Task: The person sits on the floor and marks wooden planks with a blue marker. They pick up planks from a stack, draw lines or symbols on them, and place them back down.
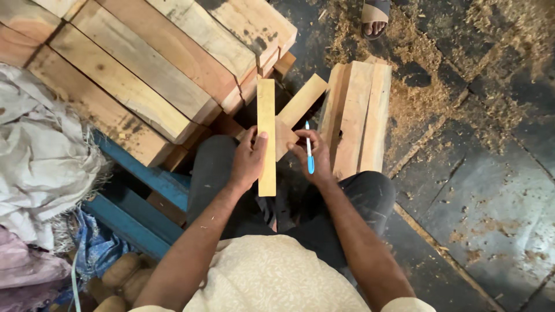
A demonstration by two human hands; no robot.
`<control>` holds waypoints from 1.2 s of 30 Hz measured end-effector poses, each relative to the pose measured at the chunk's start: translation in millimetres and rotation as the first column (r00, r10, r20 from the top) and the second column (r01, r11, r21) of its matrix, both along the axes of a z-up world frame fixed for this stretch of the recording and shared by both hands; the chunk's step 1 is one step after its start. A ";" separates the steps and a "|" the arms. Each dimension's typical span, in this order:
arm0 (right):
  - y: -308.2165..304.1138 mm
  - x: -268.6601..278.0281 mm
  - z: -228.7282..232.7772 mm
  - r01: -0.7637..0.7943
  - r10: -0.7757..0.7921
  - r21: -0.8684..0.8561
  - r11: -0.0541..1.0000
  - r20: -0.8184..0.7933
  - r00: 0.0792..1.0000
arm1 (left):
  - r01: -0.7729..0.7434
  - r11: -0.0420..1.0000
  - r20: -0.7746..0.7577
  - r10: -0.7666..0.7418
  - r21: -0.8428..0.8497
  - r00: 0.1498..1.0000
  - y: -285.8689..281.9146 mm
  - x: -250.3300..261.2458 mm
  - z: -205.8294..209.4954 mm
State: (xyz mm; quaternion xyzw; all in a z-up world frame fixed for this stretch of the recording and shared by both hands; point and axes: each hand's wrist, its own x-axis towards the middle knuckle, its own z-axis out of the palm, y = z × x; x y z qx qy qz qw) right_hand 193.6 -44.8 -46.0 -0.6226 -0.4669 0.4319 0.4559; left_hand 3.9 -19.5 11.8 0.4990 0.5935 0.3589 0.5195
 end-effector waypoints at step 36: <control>40.4 -6.4 80.7 -0.002 0.007 -0.034 0.999 0.140 0.990 | 0.119 0.991 -0.096 -0.113 0.059 0.989 6.1 1.9 6.7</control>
